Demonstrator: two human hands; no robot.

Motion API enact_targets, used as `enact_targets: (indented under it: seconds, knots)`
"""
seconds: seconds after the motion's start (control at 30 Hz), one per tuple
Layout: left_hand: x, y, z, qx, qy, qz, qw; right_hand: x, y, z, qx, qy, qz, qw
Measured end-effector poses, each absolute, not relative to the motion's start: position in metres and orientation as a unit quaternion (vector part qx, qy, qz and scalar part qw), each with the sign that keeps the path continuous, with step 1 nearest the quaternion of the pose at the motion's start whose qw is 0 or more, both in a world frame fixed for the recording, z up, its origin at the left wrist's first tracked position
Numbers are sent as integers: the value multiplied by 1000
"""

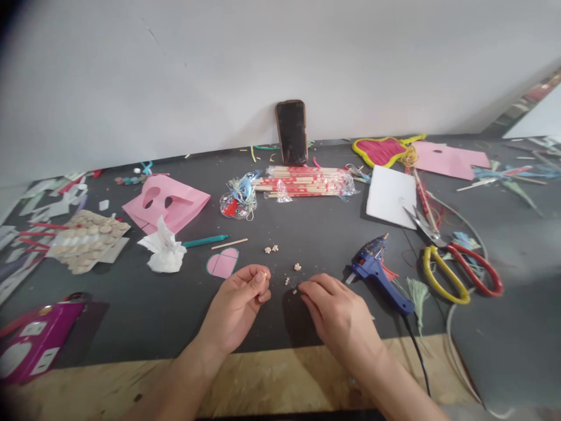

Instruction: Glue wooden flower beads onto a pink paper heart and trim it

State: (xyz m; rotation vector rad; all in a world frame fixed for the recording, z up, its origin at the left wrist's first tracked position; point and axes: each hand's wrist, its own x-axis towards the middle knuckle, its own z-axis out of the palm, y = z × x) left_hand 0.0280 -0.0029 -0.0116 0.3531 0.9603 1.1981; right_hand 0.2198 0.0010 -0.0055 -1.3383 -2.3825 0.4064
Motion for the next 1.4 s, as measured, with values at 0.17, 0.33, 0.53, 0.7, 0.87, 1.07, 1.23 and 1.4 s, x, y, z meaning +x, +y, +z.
enact_targets:
  seconds: [0.17,0.33,0.53,0.7,0.87,1.07,1.23,1.4]
  knots:
    - [27,-3,-10,160,433,541,702,205,6,-3,-489,-858,80,139]
    - [27,-4,-10,163,434,533,707,201,7,-10,-490,-857,78,135]
    - [29,-6,-13,187,448,511,709,200,10,2,-445,-830,169,290]
    - [33,-8,-13,215,451,488,715,196,10,12,-419,-813,162,371]
    - [36,-9,-13,227,436,478,728,194,10,9,-392,-822,143,387]
    - [36,-10,-13,235,442,470,727,194,10,10,-392,-824,138,386]
    - [37,-9,-12,239,448,471,721,194,11,9,-392,-825,134,384]
    - [37,-9,-11,250,452,467,718,195,10,8,-392,-826,133,383]
